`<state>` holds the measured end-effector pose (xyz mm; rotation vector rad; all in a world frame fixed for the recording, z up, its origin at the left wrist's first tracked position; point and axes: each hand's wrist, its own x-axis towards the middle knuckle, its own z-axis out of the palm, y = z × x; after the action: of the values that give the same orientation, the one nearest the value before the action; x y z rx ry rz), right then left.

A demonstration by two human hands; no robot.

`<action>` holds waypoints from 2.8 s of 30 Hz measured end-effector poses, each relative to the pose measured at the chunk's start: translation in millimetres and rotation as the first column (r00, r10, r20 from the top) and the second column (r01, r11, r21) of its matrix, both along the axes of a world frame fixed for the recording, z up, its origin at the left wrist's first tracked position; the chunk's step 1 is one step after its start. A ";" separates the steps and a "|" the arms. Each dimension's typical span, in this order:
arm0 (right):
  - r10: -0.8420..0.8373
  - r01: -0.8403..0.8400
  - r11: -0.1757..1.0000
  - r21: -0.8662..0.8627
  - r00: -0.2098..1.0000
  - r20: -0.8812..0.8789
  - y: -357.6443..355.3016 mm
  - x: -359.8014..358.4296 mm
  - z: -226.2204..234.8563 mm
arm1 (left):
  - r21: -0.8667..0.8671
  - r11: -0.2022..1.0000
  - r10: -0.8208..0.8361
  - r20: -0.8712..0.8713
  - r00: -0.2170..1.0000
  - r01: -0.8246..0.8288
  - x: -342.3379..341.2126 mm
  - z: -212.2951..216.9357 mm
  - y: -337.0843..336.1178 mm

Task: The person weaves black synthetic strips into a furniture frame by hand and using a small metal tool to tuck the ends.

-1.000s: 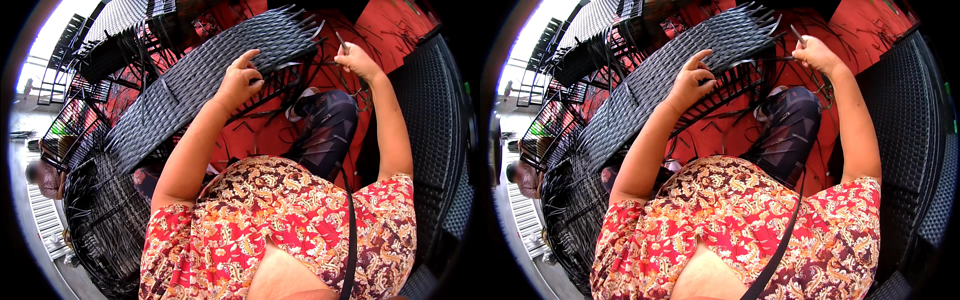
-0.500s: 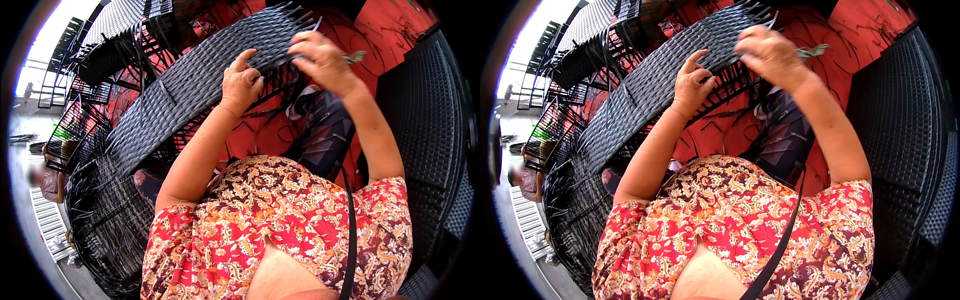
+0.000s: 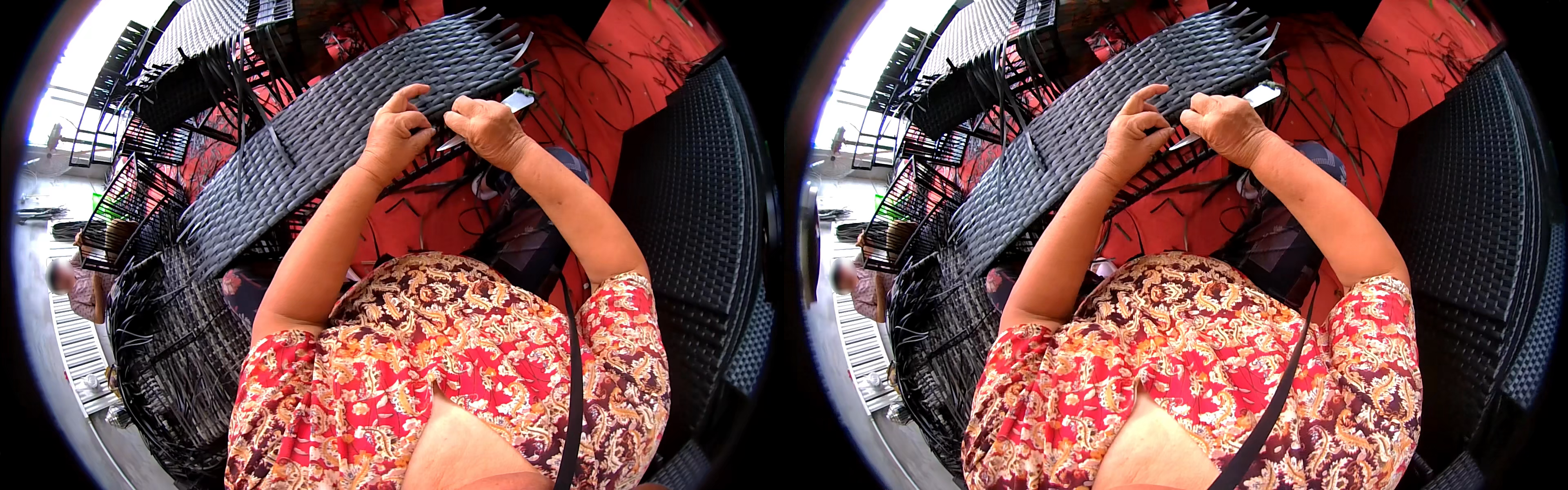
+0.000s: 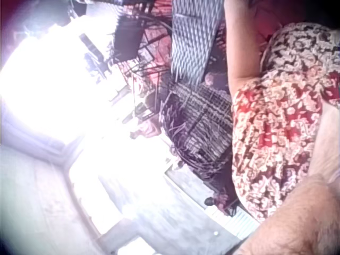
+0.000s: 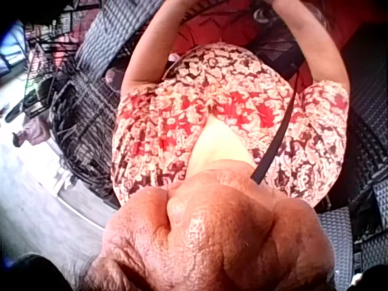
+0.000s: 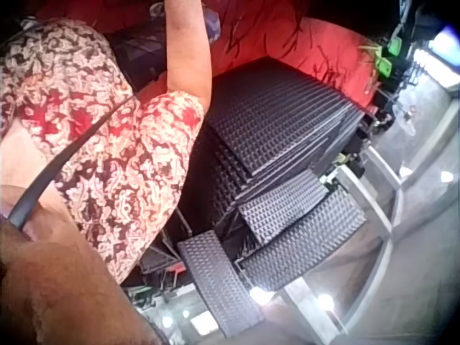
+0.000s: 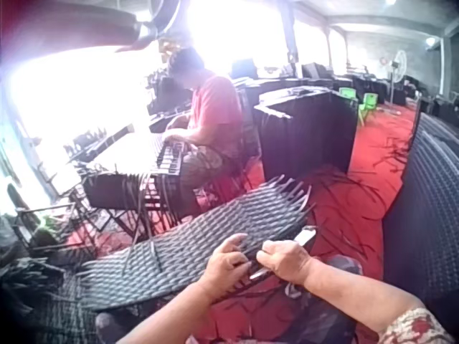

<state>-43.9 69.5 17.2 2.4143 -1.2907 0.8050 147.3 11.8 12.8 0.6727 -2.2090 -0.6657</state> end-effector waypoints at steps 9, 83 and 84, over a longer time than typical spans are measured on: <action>-0.153 0.064 0.937 0.342 0.959 0.238 5.1 -0.9 -9.4 | -0.022 0.999 -0.044 0.054 0.998 0.045 -1.4 3.6 -2.9; -0.340 0.198 0.938 0.284 0.681 0.648 -71.6 -83.3 -43.2 | 0.277 0.756 -0.259 -0.706 0.659 0.593 97.1 136.4 108.3; -0.353 0.215 0.933 0.288 0.704 0.616 -73.4 -76.1 -39.8 | 0.174 0.674 -0.434 -0.694 0.575 0.718 88.2 162.8 125.7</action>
<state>-120.0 -3.9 -22.6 2.0166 -2.0260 1.5898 235.5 137.6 175.6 -0.1590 -1.6212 -1.5375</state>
